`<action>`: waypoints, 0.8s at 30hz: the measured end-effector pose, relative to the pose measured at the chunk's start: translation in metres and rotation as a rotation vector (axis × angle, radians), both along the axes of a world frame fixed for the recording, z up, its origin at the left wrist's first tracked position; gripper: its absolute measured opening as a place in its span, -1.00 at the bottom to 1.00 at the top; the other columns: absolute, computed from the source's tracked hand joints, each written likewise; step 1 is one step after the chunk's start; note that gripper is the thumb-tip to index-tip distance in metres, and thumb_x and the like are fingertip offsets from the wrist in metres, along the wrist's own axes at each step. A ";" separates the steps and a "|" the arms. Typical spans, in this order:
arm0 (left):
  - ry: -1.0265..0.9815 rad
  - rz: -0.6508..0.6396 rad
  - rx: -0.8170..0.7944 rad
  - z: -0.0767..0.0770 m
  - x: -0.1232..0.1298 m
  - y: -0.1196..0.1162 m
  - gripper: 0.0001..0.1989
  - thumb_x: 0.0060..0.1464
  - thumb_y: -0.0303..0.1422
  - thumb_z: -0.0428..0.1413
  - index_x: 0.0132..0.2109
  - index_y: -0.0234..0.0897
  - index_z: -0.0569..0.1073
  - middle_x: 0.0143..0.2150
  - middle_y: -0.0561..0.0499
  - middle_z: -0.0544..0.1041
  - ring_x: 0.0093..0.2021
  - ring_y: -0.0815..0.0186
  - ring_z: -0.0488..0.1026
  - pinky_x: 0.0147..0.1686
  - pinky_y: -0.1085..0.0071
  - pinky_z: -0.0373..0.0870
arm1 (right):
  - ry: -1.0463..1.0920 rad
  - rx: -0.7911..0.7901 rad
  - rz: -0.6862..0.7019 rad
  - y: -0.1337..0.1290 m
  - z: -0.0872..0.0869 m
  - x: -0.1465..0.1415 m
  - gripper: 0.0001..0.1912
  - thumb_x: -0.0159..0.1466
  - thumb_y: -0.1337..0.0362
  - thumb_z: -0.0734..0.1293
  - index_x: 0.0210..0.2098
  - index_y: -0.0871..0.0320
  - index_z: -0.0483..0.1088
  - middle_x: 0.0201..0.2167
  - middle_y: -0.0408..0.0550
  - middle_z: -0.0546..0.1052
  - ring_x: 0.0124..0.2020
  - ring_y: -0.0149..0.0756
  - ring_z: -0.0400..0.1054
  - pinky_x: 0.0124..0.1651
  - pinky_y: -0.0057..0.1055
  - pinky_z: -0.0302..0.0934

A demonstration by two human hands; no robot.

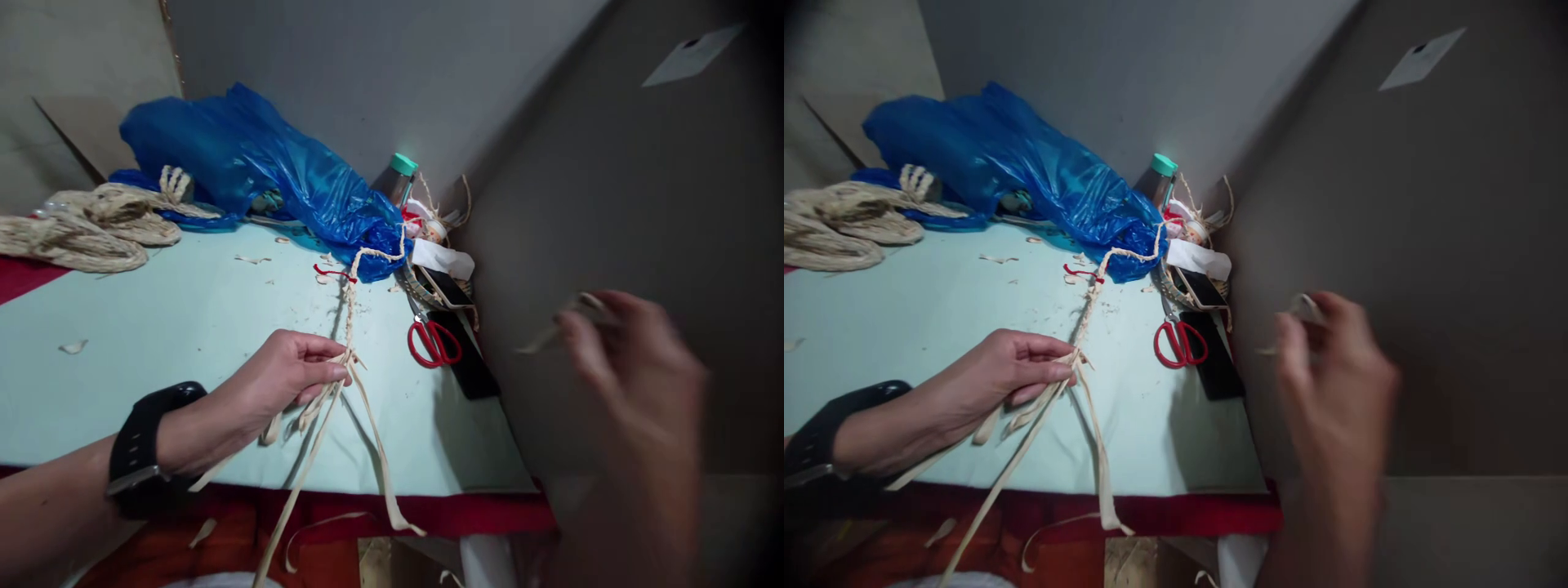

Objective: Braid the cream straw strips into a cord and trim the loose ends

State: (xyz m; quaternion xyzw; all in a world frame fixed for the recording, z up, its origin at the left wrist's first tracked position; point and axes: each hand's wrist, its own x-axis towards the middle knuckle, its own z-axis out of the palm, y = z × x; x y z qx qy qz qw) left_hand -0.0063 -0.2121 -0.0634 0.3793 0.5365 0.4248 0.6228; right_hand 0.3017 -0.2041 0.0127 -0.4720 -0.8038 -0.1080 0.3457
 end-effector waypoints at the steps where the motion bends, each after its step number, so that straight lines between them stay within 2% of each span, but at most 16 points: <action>1: 0.005 -0.005 0.000 -0.001 0.000 0.000 -0.74 -0.14 -0.39 0.30 -0.24 -0.41 0.60 -0.71 0.18 0.37 -0.68 0.55 0.02 -0.62 0.51 -0.08 | -0.042 0.009 -0.164 0.015 -0.003 -0.009 -0.58 0.38 0.22 0.31 0.17 0.27 0.35 -0.01 0.41 0.51 -0.10 0.13 0.48 -0.14 -0.02 0.36; 2: 0.009 -0.012 0.000 -0.003 -0.001 0.000 -0.74 -0.13 -0.38 0.31 -0.23 -0.41 0.61 -0.74 0.22 0.30 -0.68 0.55 0.01 -0.61 0.51 -0.07 | -0.075 0.014 -0.286 0.025 -0.007 -0.020 -0.56 0.36 0.24 0.32 0.17 0.32 0.35 0.01 0.48 0.49 -0.07 0.21 0.47 -0.13 0.02 0.34; 3: 0.013 -0.021 -0.002 -0.003 -0.001 0.000 -0.73 -0.11 -0.36 0.31 -0.22 -0.41 0.61 -0.76 0.25 0.24 -0.67 0.54 0.00 -0.60 0.51 -0.07 | -0.106 -0.013 -0.326 0.031 -0.013 -0.032 -0.56 0.34 0.27 0.33 0.16 0.35 0.36 0.11 0.51 0.43 0.00 0.26 0.44 -0.06 0.06 0.32; 4: 0.019 -0.029 -0.006 -0.004 -0.001 0.000 -0.73 -0.09 -0.34 0.31 -0.21 -0.40 0.61 -0.77 0.27 0.20 -0.67 0.53 0.00 -0.59 0.51 -0.06 | -0.068 -0.017 -0.254 0.032 -0.020 -0.045 -0.61 0.33 0.29 0.35 0.12 0.30 0.39 0.11 0.44 0.46 0.03 0.21 0.43 -0.01 0.01 0.31; 5: 0.026 -0.039 -0.010 -0.004 -0.002 0.000 -0.72 -0.07 -0.32 0.31 -0.20 -0.40 0.61 -0.77 0.27 0.19 -0.66 0.53 0.00 -0.59 0.51 -0.05 | -0.015 -0.063 -0.155 0.030 -0.027 -0.058 -0.68 0.33 0.32 0.35 0.06 0.24 0.42 0.01 0.30 0.53 -0.04 0.08 0.47 -0.03 -0.07 0.34; 7: 0.046 -0.060 -0.007 -0.004 -0.002 -0.001 -0.72 -0.03 -0.29 0.31 -0.18 -0.37 0.61 -0.74 0.26 0.20 -0.65 0.53 -0.01 -0.58 0.51 -0.05 | 0.113 -0.278 0.112 0.020 -0.039 -0.083 -0.80 0.36 0.32 0.34 -0.03 0.13 0.46 -0.15 0.05 0.59 -0.22 -0.19 0.50 -0.14 -0.28 0.37; 9: 0.072 -0.083 0.012 -0.004 -0.002 -0.001 -0.76 0.01 -0.26 0.29 -0.21 -0.33 0.61 -0.72 0.26 0.20 -0.63 0.52 -0.02 -0.57 0.52 -0.05 | 0.120 -0.429 0.340 0.013 -0.046 -0.104 -0.76 0.36 0.34 0.35 0.02 0.12 0.46 -0.18 0.01 0.56 -0.23 -0.25 0.47 -0.15 -0.34 0.35; 11: 0.095 -0.106 0.036 -0.004 -0.003 -0.001 -0.81 0.04 -0.26 0.27 -0.29 -0.31 0.59 -0.71 0.25 0.18 -0.62 0.51 -0.02 -0.57 0.52 -0.04 | 0.070 -0.481 0.412 0.013 -0.051 -0.118 -0.80 0.37 0.38 0.33 -0.03 0.11 0.49 -0.26 -0.02 0.53 -0.24 -0.26 0.42 -0.20 -0.36 0.31; 14: 0.104 -0.121 0.042 -0.005 -0.003 -0.002 -0.84 0.06 -0.28 0.25 -0.34 -0.30 0.58 -0.72 0.25 0.15 -0.62 0.50 -0.02 -0.58 0.53 -0.04 | 0.097 -0.519 0.449 0.022 -0.053 -0.128 -0.87 0.35 0.41 0.35 -0.15 0.12 0.52 -0.34 -0.10 0.52 -0.31 -0.32 0.39 -0.24 -0.41 0.25; 18: 0.071 -0.111 0.014 -0.004 -0.004 -0.004 -0.82 0.07 -0.29 0.26 -0.21 -0.28 0.63 -0.72 0.27 0.15 -0.62 0.51 -0.04 -0.60 0.56 -0.08 | 0.264 -0.574 0.529 0.030 -0.054 -0.127 -0.94 0.32 0.41 0.38 -0.27 0.16 0.49 -0.40 -0.17 0.49 -0.34 -0.40 0.37 -0.25 -0.46 0.23; 21: 0.037 -0.101 -0.006 -0.004 -0.003 -0.004 -0.80 0.06 -0.30 0.27 -0.17 -0.28 0.65 -0.68 0.24 0.20 -0.61 0.53 -0.03 -0.61 0.57 -0.10 | 0.270 -0.578 0.494 0.028 -0.055 -0.127 -0.92 0.33 0.40 0.37 -0.31 0.15 0.47 -0.41 -0.18 0.45 -0.35 -0.39 0.35 -0.26 -0.45 0.22; 24: 0.039 -0.036 -0.008 -0.002 -0.001 -0.002 -0.75 -0.07 -0.28 0.34 -0.21 -0.29 0.67 -0.65 0.21 0.26 -0.62 0.54 -0.03 -0.64 0.56 -0.13 | 0.217 -0.539 0.440 0.024 -0.058 -0.131 -0.92 0.34 0.38 0.33 -0.31 0.13 0.43 -0.38 -0.15 0.46 -0.32 -0.35 0.35 -0.24 -0.42 0.22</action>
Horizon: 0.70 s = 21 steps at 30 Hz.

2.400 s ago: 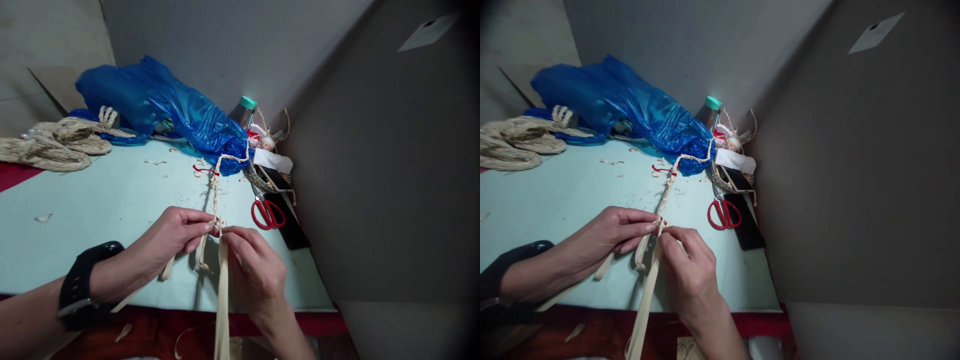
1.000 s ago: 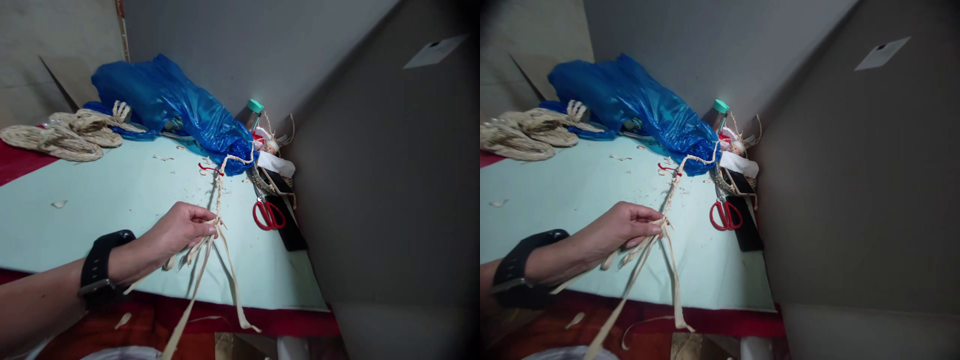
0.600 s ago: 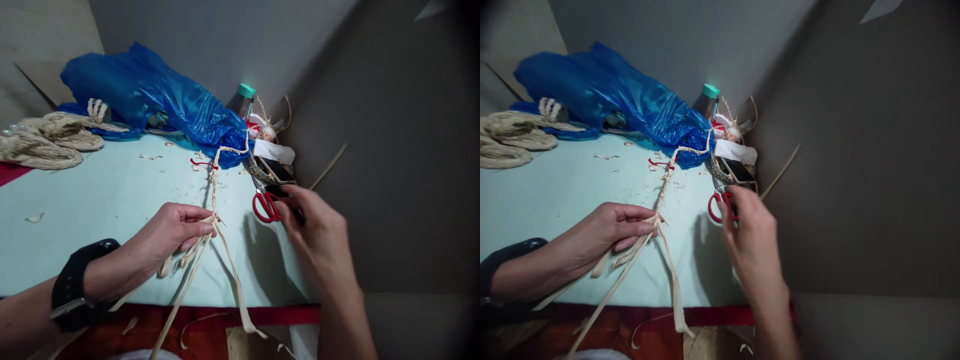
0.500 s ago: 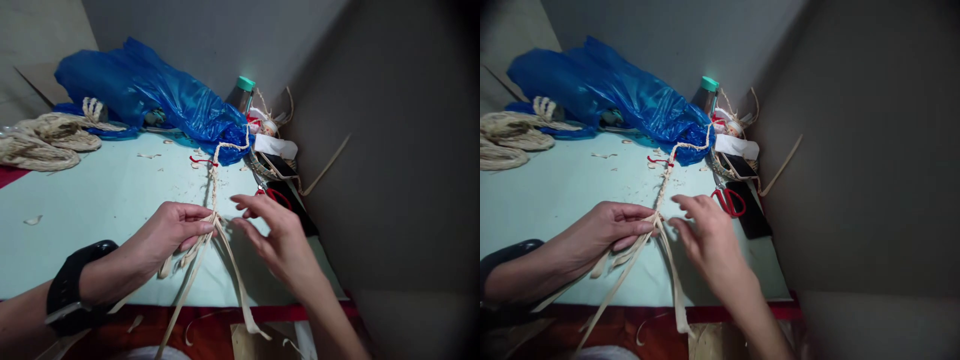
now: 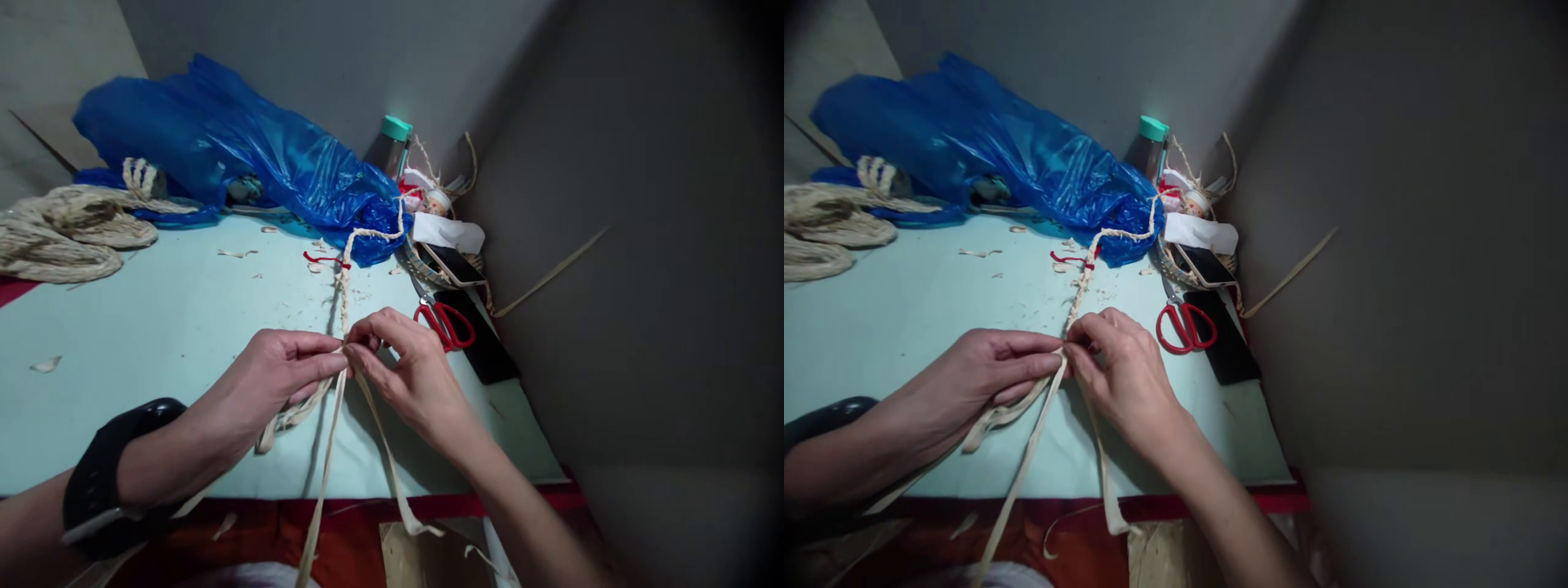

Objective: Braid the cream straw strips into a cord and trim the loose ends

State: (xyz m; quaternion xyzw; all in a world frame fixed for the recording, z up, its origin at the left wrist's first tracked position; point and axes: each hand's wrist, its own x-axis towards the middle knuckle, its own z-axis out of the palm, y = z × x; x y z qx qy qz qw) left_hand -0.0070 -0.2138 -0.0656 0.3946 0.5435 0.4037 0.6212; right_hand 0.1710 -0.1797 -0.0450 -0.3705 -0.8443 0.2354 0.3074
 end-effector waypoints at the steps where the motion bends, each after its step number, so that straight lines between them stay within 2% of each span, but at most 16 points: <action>1: 0.013 0.025 0.003 0.001 0.001 0.001 -0.73 -0.12 -0.28 0.37 -0.22 -0.29 0.68 -0.65 0.21 0.27 -0.63 0.53 -0.02 -0.66 0.55 -0.12 | -0.015 0.021 -0.011 -0.001 -0.001 -0.001 -0.92 0.34 0.38 0.32 -0.31 0.13 0.41 -0.37 -0.15 0.46 -0.31 -0.34 0.36 -0.23 -0.42 0.22; 3: 0.032 0.060 0.017 0.002 0.001 0.001 -0.69 -0.20 -0.28 0.41 -0.24 -0.29 0.68 -0.65 0.18 0.34 -0.62 0.49 0.11 -0.65 0.54 0.02 | -0.024 0.057 -0.026 -0.001 -0.003 -0.004 -0.91 0.35 0.37 0.30 -0.31 0.13 0.39 -0.36 -0.13 0.47 -0.30 -0.32 0.36 -0.23 -0.40 0.21; 5: 0.029 0.056 0.029 0.001 0.000 0.001 -0.71 -0.17 -0.27 0.39 -0.23 -0.27 0.69 -0.57 0.10 0.49 -0.52 0.38 0.34 -0.55 0.50 0.25 | -0.012 0.049 -0.055 -0.003 -0.004 -0.006 -0.91 0.36 0.33 0.29 -0.31 0.14 0.37 -0.35 -0.11 0.49 -0.31 -0.31 0.37 -0.23 -0.40 0.21; 7: -0.014 0.031 0.024 0.000 -0.001 0.000 -0.75 -0.08 -0.28 0.36 -0.20 -0.24 0.70 -0.45 0.03 0.61 -0.36 0.29 0.49 -0.38 0.45 0.41 | -0.001 -0.024 -0.092 -0.006 -0.005 -0.005 -0.91 0.37 0.27 0.29 -0.26 0.14 0.37 -0.36 -0.11 0.51 -0.35 -0.32 0.37 -0.28 -0.41 0.21; 9: -0.081 0.013 0.003 -0.001 -0.003 -0.001 -0.79 -0.02 -0.30 0.34 -0.18 -0.20 0.70 -0.39 0.02 0.66 -0.27 0.28 0.54 -0.26 0.45 0.44 | -0.006 -0.123 -0.105 -0.010 -0.007 -0.005 -0.89 0.40 0.24 0.28 -0.22 0.15 0.39 -0.39 -0.12 0.53 -0.41 -0.34 0.37 -0.35 -0.43 0.19; 11: -0.144 0.012 -0.019 -0.002 -0.003 -0.001 -0.81 -0.03 -0.34 0.34 -0.20 -0.19 0.71 -0.38 0.01 0.68 -0.24 0.30 0.56 -0.22 0.49 0.44 | -0.014 -0.145 -0.110 -0.015 -0.010 -0.003 -0.88 0.41 0.28 0.27 -0.22 0.15 0.42 -0.40 -0.12 0.56 -0.43 -0.35 0.38 -0.36 -0.44 0.18; 16: -0.167 0.013 -0.043 -0.001 -0.002 0.001 -0.84 -0.08 -0.40 0.37 -0.26 -0.20 0.72 -0.43 0.03 0.67 -0.35 0.39 0.52 -0.32 0.58 0.39 | -0.029 0.108 -0.198 -0.024 -0.014 -0.002 -0.87 0.38 0.38 0.28 -0.28 0.15 0.46 -0.37 -0.05 0.56 -0.36 -0.28 0.41 -0.27 -0.37 0.25; 19: -0.152 0.023 -0.045 0.002 -0.001 0.001 -0.85 -0.12 -0.43 0.36 -0.30 -0.20 0.72 -0.57 0.12 0.55 -0.54 0.51 0.34 -0.51 0.63 0.25 | -0.046 0.226 -0.217 -0.028 -0.013 -0.005 -0.89 0.37 0.38 0.30 -0.30 0.14 0.44 -0.38 -0.05 0.54 -0.35 -0.28 0.40 -0.26 -0.35 0.25; 21: -0.143 0.031 -0.041 0.003 0.000 0.001 -0.85 -0.16 -0.43 0.36 -0.33 -0.23 0.72 -0.64 0.16 0.45 -0.61 0.54 0.20 -0.59 0.63 0.14 | -0.048 0.295 -0.211 -0.031 -0.012 -0.009 -0.88 0.36 0.40 0.30 -0.32 0.15 0.43 -0.40 -0.06 0.54 -0.37 -0.29 0.38 -0.27 -0.35 0.23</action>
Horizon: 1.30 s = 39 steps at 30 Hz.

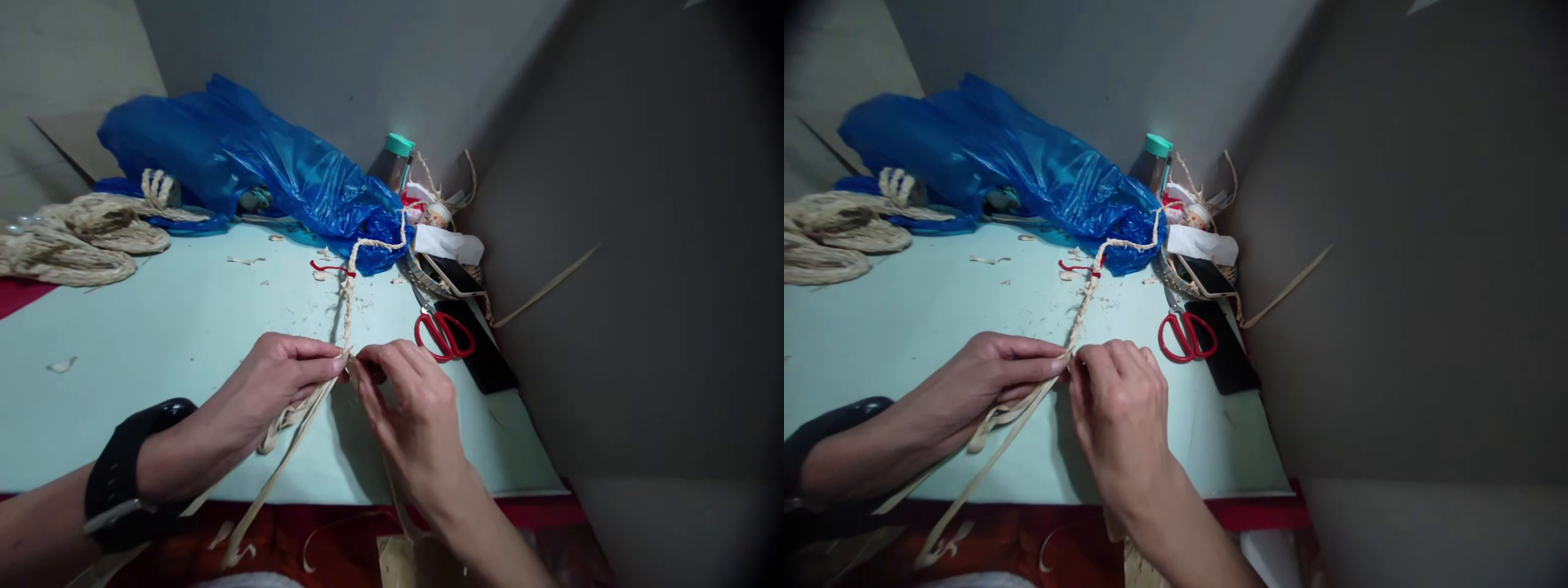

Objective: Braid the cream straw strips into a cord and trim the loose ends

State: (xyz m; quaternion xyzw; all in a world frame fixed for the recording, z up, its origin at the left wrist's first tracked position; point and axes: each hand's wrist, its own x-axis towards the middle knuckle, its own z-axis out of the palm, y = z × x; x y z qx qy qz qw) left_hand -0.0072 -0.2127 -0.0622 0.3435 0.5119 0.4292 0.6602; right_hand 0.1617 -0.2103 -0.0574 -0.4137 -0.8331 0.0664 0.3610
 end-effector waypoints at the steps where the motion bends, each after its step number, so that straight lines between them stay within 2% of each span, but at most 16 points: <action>1: 0.006 0.002 -0.001 0.000 0.000 0.000 -0.85 -0.18 -0.43 0.36 -0.34 -0.25 0.71 -0.64 0.16 0.44 -0.60 0.53 0.19 -0.59 0.62 0.13 | -0.007 0.032 0.005 -0.001 0.000 -0.002 -0.86 0.36 0.41 0.29 -0.33 0.15 0.42 -0.42 -0.06 0.53 -0.39 -0.29 0.37 -0.28 -0.35 0.22; 5: 0.038 0.006 -0.010 -0.001 0.000 0.001 -0.80 -0.21 -0.39 0.34 -0.32 -0.31 0.70 -0.52 0.06 0.53 -0.51 0.46 0.29 -0.52 0.57 0.17 | -0.031 0.122 0.001 -0.002 -0.006 -0.010 -0.81 0.37 0.40 0.27 -0.38 0.16 0.40 -0.47 -0.07 0.50 -0.44 -0.31 0.31 -0.31 -0.34 0.15; 9: 0.077 0.014 0.021 -0.003 0.000 0.001 -0.80 -0.20 -0.36 0.32 -0.35 -0.37 0.68 -0.64 0.15 0.33 -0.59 0.52 0.02 -0.60 0.54 -0.11 | -0.083 0.173 0.019 -0.002 -0.011 -0.011 -0.77 0.39 0.44 0.24 -0.39 0.19 0.42 -0.48 -0.08 0.47 -0.43 -0.30 0.27 -0.32 -0.31 0.10; 11: 0.076 -0.008 0.034 -0.004 0.000 0.000 -0.81 -0.19 -0.35 0.32 -0.37 -0.38 0.66 -0.67 0.19 0.24 -0.59 0.51 -0.05 -0.59 0.51 -0.17 | -0.143 0.245 0.032 -0.003 -0.011 -0.011 -0.73 0.40 0.47 0.20 -0.39 0.21 0.44 -0.50 -0.07 0.45 -0.44 -0.28 0.23 -0.34 -0.29 0.05; 16: 0.033 -0.081 0.102 -0.007 -0.001 -0.002 -0.83 -0.04 -0.30 0.28 -0.42 -0.35 0.60 -0.62 0.18 0.20 -0.55 0.47 -0.05 -0.56 0.48 -0.16 | -0.268 0.448 0.066 -0.008 -0.009 -0.010 -0.73 0.38 0.55 0.17 -0.32 0.29 0.47 -0.51 -0.03 0.46 -0.45 -0.26 0.17 -0.37 -0.28 0.03; 19: -0.035 -0.081 0.127 -0.007 -0.002 -0.001 -0.79 0.01 -0.28 0.28 -0.46 -0.34 0.56 -0.60 0.19 0.16 -0.55 0.47 -0.04 -0.57 0.49 -0.12 | -0.288 0.457 0.064 -0.009 -0.010 -0.009 -0.75 0.37 0.55 0.18 -0.23 0.35 0.50 -0.49 0.00 0.47 -0.43 -0.25 0.19 -0.36 -0.27 0.05; 21: -0.056 -0.048 0.097 -0.006 -0.002 0.001 -0.83 -0.03 -0.30 0.31 -0.40 -0.35 0.60 -0.62 0.21 0.15 -0.57 0.50 -0.05 -0.59 0.50 -0.14 | -0.234 0.350 0.070 -0.008 -0.009 -0.005 -0.76 0.38 0.51 0.19 -0.16 0.33 0.51 -0.43 0.03 0.51 -0.40 -0.24 0.23 -0.34 -0.27 0.09; 22: -0.056 -0.032 0.085 -0.006 -0.002 0.001 -0.83 -0.04 -0.31 0.32 -0.36 -0.36 0.62 -0.63 0.22 0.16 -0.59 0.51 -0.06 -0.60 0.51 -0.16 | -0.173 0.246 0.082 -0.008 -0.009 -0.002 -0.76 0.38 0.49 0.21 -0.13 0.30 0.51 -0.39 0.03 0.52 -0.37 -0.23 0.27 -0.32 -0.27 0.13; 24: -0.053 -0.012 0.074 -0.004 -0.003 0.002 -0.83 -0.04 -0.33 0.32 -0.31 -0.36 0.64 -0.62 0.19 0.24 -0.60 0.54 -0.04 -0.60 0.52 -0.17 | 0.024 -0.031 0.099 -0.005 -0.006 0.004 -0.79 0.37 0.43 0.24 -0.13 0.20 0.51 -0.30 0.02 0.54 -0.28 -0.23 0.36 -0.23 -0.29 0.23; 27: -0.048 0.002 0.065 -0.003 -0.003 0.001 -0.85 -0.03 -0.34 0.33 -0.31 -0.34 0.65 -0.54 0.10 0.42 -0.60 0.56 0.03 -0.61 0.55 -0.13 | 0.385 -0.544 0.087 0.001 -0.003 0.012 -0.88 0.35 0.29 0.30 -0.13 0.13 0.44 -0.19 -0.01 0.56 -0.14 -0.23 0.46 -0.07 -0.31 0.31; 29: -0.025 -0.002 0.063 -0.003 -0.002 0.000 -0.85 -0.05 -0.35 0.34 -0.29 -0.32 0.66 -0.52 0.08 0.48 -0.61 0.56 0.06 -0.61 0.55 -0.10 | 0.546 -0.876 0.147 0.007 -0.001 0.012 -0.81 0.36 0.20 0.31 -0.08 0.14 0.38 -0.21 -0.02 0.55 -0.19 -0.27 0.47 -0.08 -0.33 0.32; 31: 0.022 -0.012 0.070 -0.003 -0.002 0.000 -0.82 -0.08 -0.34 0.34 -0.26 -0.29 0.67 -0.54 0.09 0.49 -0.61 0.52 0.14 -0.60 0.54 0.00 | 0.618 -1.130 0.268 0.012 -0.001 0.008 -0.78 0.38 0.14 0.28 -0.09 0.16 0.36 -0.30 -0.08 0.50 -0.40 -0.40 0.39 -0.27 -0.42 0.28; 33: 0.088 0.005 0.103 -0.003 -0.001 0.000 -0.82 -0.08 -0.33 0.33 -0.26 -0.27 0.66 -0.52 0.07 0.53 -0.53 0.42 0.32 -0.53 0.50 0.19 | 0.616 -1.220 0.302 0.016 -0.001 0.001 -0.77 0.39 0.11 0.26 -0.20 0.16 0.37 -0.42 -0.17 0.40 -0.56 -0.51 0.16 -0.49 -0.50 0.06; 35: 0.166 0.045 0.159 -0.002 -0.001 0.000 -0.85 -0.10 -0.33 0.33 -0.31 -0.26 0.65 -0.48 0.05 0.58 -0.38 0.30 0.48 -0.37 0.44 0.35 | 0.568 -1.200 0.264 0.018 0.000 -0.004 -0.73 0.38 0.09 0.27 -0.30 0.17 0.37 -0.49 -0.23 0.29 -0.58 -0.53 0.01 -0.54 -0.49 -0.13; 37: 0.228 0.070 0.200 0.000 -0.001 -0.001 -0.87 -0.10 -0.32 0.32 -0.36 -0.26 0.61 -0.44 0.03 0.61 -0.29 0.24 0.52 -0.27 0.39 0.40 | 0.534 -1.174 0.233 0.020 0.001 -0.007 -0.73 0.36 0.10 0.30 -0.35 0.18 0.38 -0.53 -0.26 0.21 -0.56 -0.51 -0.05 -0.53 -0.47 -0.19; 39: 0.252 0.064 0.218 0.002 0.000 -0.002 -0.86 -0.05 -0.30 0.28 -0.32 -0.25 0.56 -0.43 0.04 0.62 -0.32 0.25 0.52 -0.30 0.38 0.39 | 0.551 -1.188 0.232 0.022 0.002 -0.007 -0.73 0.34 0.11 0.32 -0.38 0.18 0.39 -0.55 -0.27 0.18 -0.56 -0.51 -0.07 -0.52 -0.46 -0.20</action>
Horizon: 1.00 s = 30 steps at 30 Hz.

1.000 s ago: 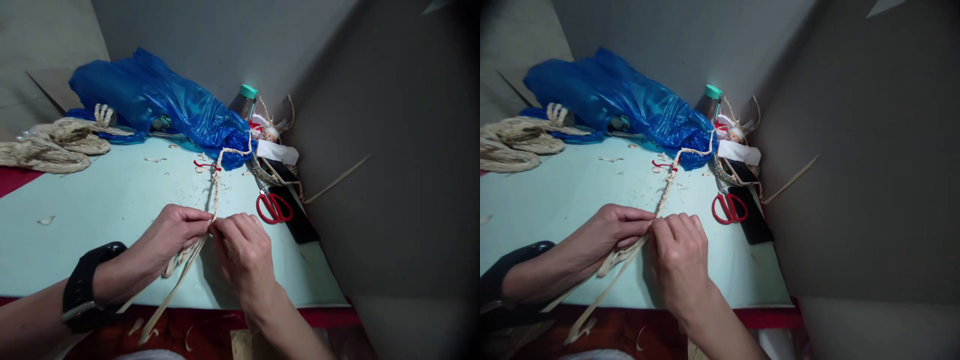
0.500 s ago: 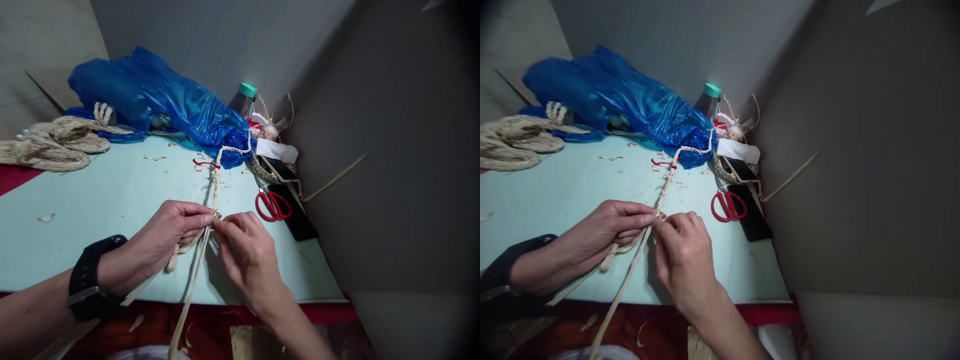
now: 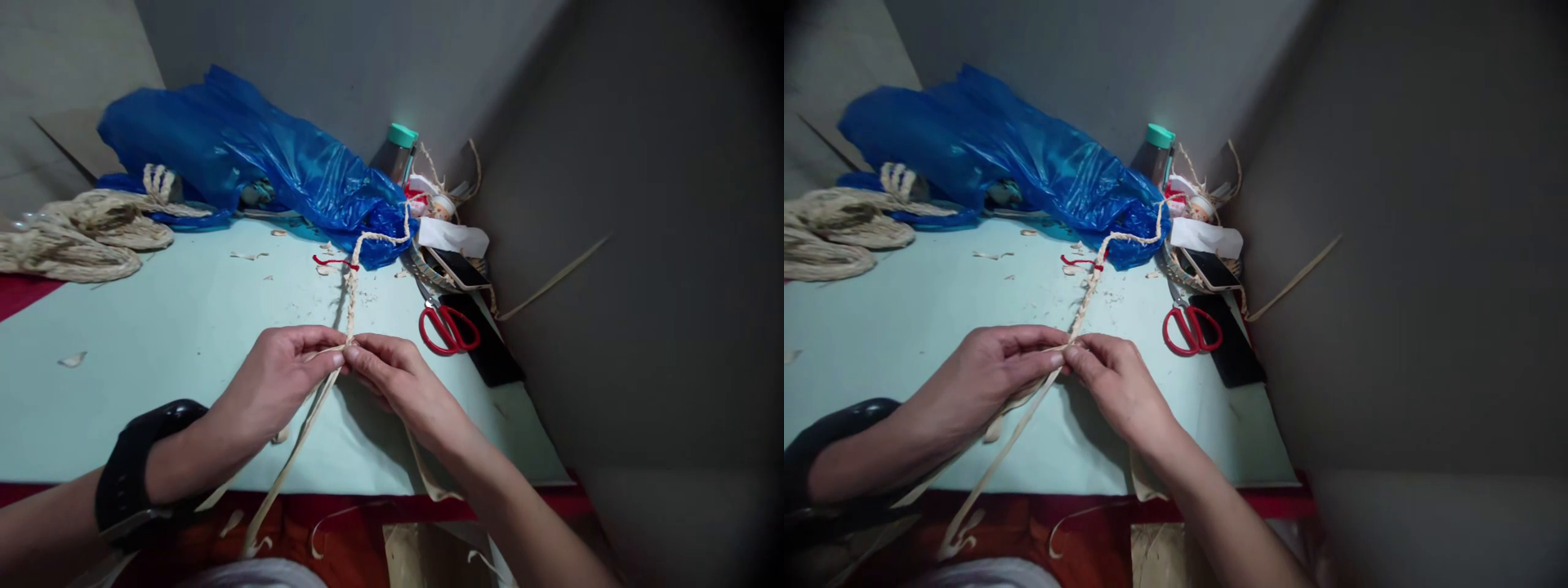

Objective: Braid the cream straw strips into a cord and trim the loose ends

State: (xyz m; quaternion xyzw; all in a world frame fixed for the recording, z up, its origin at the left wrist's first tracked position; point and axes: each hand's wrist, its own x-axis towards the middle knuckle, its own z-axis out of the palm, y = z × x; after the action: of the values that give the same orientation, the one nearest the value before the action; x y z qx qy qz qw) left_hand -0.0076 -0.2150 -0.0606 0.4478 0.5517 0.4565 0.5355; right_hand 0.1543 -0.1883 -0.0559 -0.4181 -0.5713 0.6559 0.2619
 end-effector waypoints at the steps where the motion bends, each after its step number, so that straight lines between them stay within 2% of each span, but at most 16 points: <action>1: 0.000 -0.005 0.008 0.000 0.000 -0.001 -0.83 -0.02 -0.30 0.26 -0.26 -0.24 0.52 -0.44 0.06 0.61 -0.35 0.27 0.51 -0.34 0.40 0.38 | 0.010 -0.011 -0.004 0.001 0.000 0.000 -0.72 0.32 0.12 0.32 -0.40 0.19 0.39 -0.57 -0.28 0.17 -0.57 -0.51 -0.08 -0.51 -0.45 -0.21; 4: 0.020 -0.003 0.039 0.001 -0.001 -0.003 -0.71 0.03 -0.32 0.20 -0.09 -0.17 0.37 -0.47 0.15 0.57 -0.41 0.29 0.50 -0.41 0.41 0.34 | 0.013 -0.002 -0.015 0.002 -0.001 0.000 -0.70 0.29 0.14 0.34 -0.49 0.19 0.40 -0.64 -0.29 0.16 -0.59 -0.51 -0.08 -0.50 -0.44 -0.20; 6: 0.104 -0.003 0.063 0.001 -0.002 -0.004 -0.72 0.06 -0.32 0.17 -0.08 -0.13 0.31 -0.45 0.15 0.58 -0.40 0.27 0.52 -0.37 0.39 0.35 | -0.003 0.025 -0.039 0.002 -0.003 -0.001 -0.71 0.27 0.15 0.36 -0.50 0.19 0.43 -0.67 -0.30 0.17 -0.60 -0.51 -0.08 -0.50 -0.43 -0.19; 11: 0.435 -0.071 0.171 0.004 -0.003 -0.006 -0.87 0.17 -0.30 0.06 -0.12 -0.14 0.37 -0.38 0.07 0.65 -0.34 0.23 0.54 -0.27 0.34 0.33 | 0.012 0.085 -0.136 -0.001 -0.007 -0.006 -0.70 0.24 0.20 0.36 -0.58 0.20 0.44 -0.70 -0.25 0.27 -0.61 -0.49 -0.04 -0.48 -0.42 -0.14; 15: 0.641 -0.165 0.215 0.010 -0.004 -0.009 -0.77 0.23 -0.30 -0.06 -0.01 -0.19 0.37 -0.38 0.01 0.65 -0.39 0.19 0.53 -0.32 0.34 0.30 | 0.069 0.126 -0.183 -0.005 -0.011 -0.010 -0.66 0.26 0.23 0.35 -0.62 0.20 0.43 -0.68 -0.22 0.33 -0.57 -0.47 0.08 -0.41 -0.43 -0.03; 18: 0.913 -0.241 0.231 0.015 -0.007 -0.013 -0.68 0.26 -0.28 -0.13 0.07 -0.25 0.33 -0.43 -0.05 0.59 -0.46 0.13 0.50 -0.42 0.31 0.22 | 0.069 0.173 -0.175 -0.006 -0.012 -0.011 -0.67 0.28 0.24 0.34 -0.58 0.21 0.49 -0.63 -0.15 0.42 -0.52 -0.42 0.17 -0.34 -0.42 0.06; 22: 1.189 -0.265 0.268 0.020 -0.015 -0.017 -0.75 0.27 -0.28 -0.13 -0.16 -0.22 0.41 -0.49 -0.07 0.52 -0.50 0.11 0.47 -0.46 0.30 0.11 | 0.053 0.207 -0.162 -0.006 -0.012 -0.013 -0.68 0.27 0.24 0.33 -0.55 0.21 0.56 -0.58 -0.09 0.49 -0.48 -0.37 0.21 -0.30 -0.39 0.10; 25: 1.183 -0.286 0.336 0.024 -0.021 -0.016 -0.76 0.26 -0.31 -0.10 -0.30 -0.20 0.42 -0.46 -0.05 0.53 -0.48 0.16 0.45 -0.43 0.31 0.14 | 0.074 0.212 -0.152 -0.006 -0.011 -0.013 -0.71 0.26 0.23 0.35 -0.51 0.21 0.61 -0.56 -0.07 0.52 -0.45 -0.35 0.25 -0.25 -0.38 0.11; 30: 0.938 -0.274 0.310 0.031 -0.020 -0.017 -0.74 0.26 -0.27 -0.03 -0.30 -0.19 0.52 -0.44 0.02 0.58 -0.45 0.23 0.48 -0.40 0.36 0.26 | 0.118 0.172 -0.144 -0.006 -0.010 -0.010 -0.73 0.24 0.20 0.37 -0.46 0.22 0.63 -0.58 -0.11 0.50 -0.51 -0.40 0.18 -0.30 -0.41 0.11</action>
State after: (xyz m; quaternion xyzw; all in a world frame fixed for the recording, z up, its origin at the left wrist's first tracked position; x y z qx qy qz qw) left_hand -0.0277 -0.2319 -0.0300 0.7469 0.5947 0.2084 0.2123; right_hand 0.1441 -0.1946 -0.0657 -0.3946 -0.5775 0.6075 0.3765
